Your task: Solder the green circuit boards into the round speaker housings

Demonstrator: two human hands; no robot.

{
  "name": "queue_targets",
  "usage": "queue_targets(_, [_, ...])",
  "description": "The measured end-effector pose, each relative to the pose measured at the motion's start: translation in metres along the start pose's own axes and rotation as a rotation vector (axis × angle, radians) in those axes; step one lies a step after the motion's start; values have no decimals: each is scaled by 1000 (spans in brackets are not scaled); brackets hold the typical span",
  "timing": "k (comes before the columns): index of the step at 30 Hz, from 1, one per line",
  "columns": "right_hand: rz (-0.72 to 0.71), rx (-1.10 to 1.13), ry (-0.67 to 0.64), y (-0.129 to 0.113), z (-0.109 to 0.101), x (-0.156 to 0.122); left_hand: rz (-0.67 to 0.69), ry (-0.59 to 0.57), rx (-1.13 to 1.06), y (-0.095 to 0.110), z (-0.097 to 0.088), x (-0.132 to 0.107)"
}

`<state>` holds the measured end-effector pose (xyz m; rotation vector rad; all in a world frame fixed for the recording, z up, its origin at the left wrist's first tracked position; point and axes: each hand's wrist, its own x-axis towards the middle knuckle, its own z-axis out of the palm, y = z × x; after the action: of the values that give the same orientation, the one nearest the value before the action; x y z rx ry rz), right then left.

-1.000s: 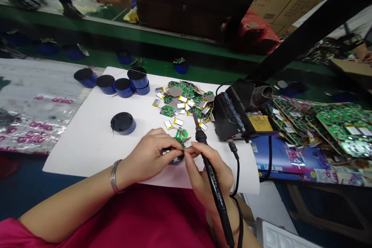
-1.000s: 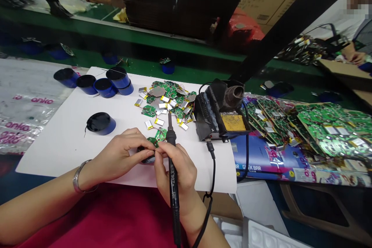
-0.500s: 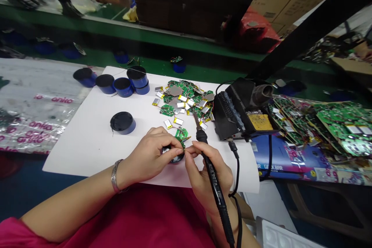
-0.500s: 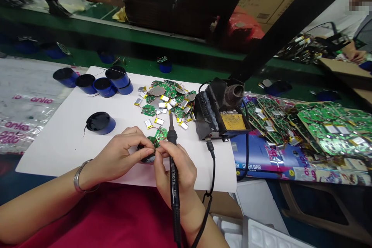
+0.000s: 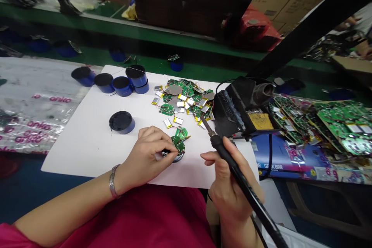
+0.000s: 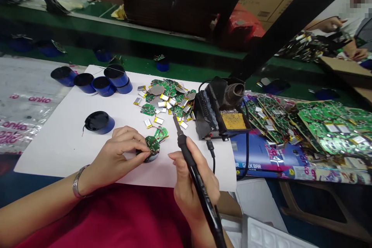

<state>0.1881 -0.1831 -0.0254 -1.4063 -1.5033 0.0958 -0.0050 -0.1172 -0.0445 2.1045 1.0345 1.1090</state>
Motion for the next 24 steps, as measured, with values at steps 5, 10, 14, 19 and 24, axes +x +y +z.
queue_targets(5, [-34, 75, 66, 0, -11, -2, -3, 6, 70, 1, 5, -2])
queue_targets(10, [-205, 4, -103, 0, 1, -2, -35, -39, 136, 4, 4, 2])
queue_targets(14, [-370, -89, -221, 7, 17, -3, -55, -61, 112, 3, 3, 5])
queue_targets(19, [-419, -84, -313, 19, 28, -6, -64, -63, 99, 2, 1, 5])
queue_targets(24, [-431, -75, -246, 13, 23, -4, -58, -57, 53, 7, -3, 4])
